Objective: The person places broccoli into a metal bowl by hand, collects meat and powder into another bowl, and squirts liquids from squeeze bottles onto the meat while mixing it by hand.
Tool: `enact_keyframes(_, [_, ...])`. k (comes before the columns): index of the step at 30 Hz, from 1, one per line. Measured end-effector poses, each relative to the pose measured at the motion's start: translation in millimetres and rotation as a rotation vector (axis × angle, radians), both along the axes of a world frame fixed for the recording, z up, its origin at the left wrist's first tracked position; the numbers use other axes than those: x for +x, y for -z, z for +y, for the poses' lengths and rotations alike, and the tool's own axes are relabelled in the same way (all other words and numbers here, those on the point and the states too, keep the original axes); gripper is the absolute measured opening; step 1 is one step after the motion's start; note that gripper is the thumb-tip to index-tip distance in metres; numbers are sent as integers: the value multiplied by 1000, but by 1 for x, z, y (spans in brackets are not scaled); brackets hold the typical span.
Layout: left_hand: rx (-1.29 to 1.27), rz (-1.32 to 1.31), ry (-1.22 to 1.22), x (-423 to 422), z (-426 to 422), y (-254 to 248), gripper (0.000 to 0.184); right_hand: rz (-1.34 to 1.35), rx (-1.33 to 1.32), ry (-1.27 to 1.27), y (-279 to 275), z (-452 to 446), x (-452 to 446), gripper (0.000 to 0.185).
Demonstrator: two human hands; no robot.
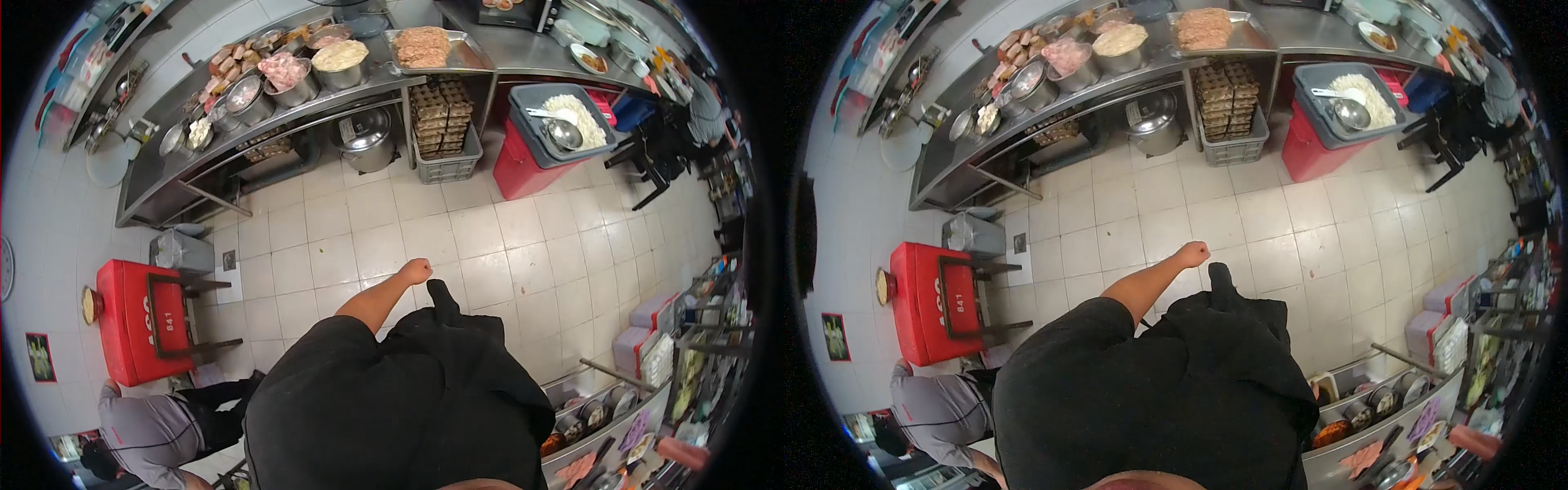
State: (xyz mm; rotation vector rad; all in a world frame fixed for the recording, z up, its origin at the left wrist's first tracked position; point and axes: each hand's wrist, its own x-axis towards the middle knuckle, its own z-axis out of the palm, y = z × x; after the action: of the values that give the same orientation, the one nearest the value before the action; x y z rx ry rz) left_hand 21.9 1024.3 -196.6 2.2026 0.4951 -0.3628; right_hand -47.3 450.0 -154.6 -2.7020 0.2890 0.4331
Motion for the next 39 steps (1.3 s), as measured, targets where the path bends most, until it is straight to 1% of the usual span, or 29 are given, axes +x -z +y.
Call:
enact_keyframes(1, [-2, -18, -9, 3, -1, 1, 23, 75, 55, -24, 3, 12, 8, 39])
enact_keyframes(4, [-14, 39, -96, 1, -8, 6, 24, 271, 169, -75, 14, 33, 31, 36])
enact_keyframes(6, [-14, 37, -83, -16, -12, 11, 25, 370, 205, -81, 24, 40, 50, 35])
enact_keyframes(7, [-11, 34, -72, -25, -15, 5, 25, 415, 219, -79, 30, 38, 59, 34])
enact_keyframes(8, [1, 59, -83, -36, -17, -3, 24, 460, 226, -73, 37, 36, 69, 33])
enact_keyframes(9, [75, 22, -75, -49, -16, 3, 24, 498, 231, -64, 44, 33, 79, 32])
enact_keyframes(11, [40, 93, -145, -73, -7, 1, 24, 573, 238, -49, 62, 24, 101, 31])
enact_keyframes(12, [30, 84, -185, -87, 1, 7, 24, 612, 241, -45, 73, 20, 114, 30])
enact_keyframes(13, [64, 95, -221, -95, 7, -2, 23, 643, 244, -41, 85, 17, 128, 29])
enact_keyframes(15, [93, 134, -375, -112, 21, -12, 22, 685, 259, -60, 109, 18, 162, 28])
enact_keyframes(16, [108, 103, -461, -118, 24, -21, 22, 688, 267, -92, 114, 28, 181, 27])
enact_keyframes(17, [122, 72, -544, -124, 28, -30, 21, 668, 276, -157, 119, 40, 201, 27])
enact_keyframes(18, [134, 39, -625, -132, 29, -38, 21, 512, 210, -318, 44, 96, 221, 30])
enact_keyframes(19, [138, 36, -667, -137, 28, -49, 21, 331, 114, -727, 95, 105, 253, 32])
enact_keyframes(20, [141, 29, -708, -142, 28, -59, 21, 35, -20, -1077, 154, 108, 285, 35])
enact_keyframes(22, [133, 23, -787, -153, 28, -57, 21, 293, 212, -625, 60, 195, 319, 40])
enact_keyframes(24, [122, 28, -857, -167, 30, -48, 21, 312, 225, -590, 50, 253, 356, 43])
enact_keyframes(28, [70, 63, -987, -185, 46, -27, 20, 295, 382, -687, 16, 363, 385, 49])
enact_keyframes(31, [-25, 81, -1095, -198, 74, -4, 20, 407, 438, -755, -8, 433, 362, 51])
enact_keyframes(32, [-16, 83, -1113, -199, 90, -1, 20, 465, 464, -782, -12, 456, 354, 51])
enact_keyframes(34, [0, 88, -1152, -201, 122, 3, 20, 492, 579, -864, -17, 492, 329, 55])
enact_keyframes(35, [52, 40, -1154, -202, 140, 8, 20, 511, 536, -942, -25, 510, 320, 59])
enact_keyframes(38, [53, -47, -1174, -196, 200, -16, 20, 608, 559, -919, -50, 561, 298, 60])
enact_keyframes(39, [96, -110, -1139, -196, 223, -17, 21, 673, 550, -881, -77, 583, 294, 60])
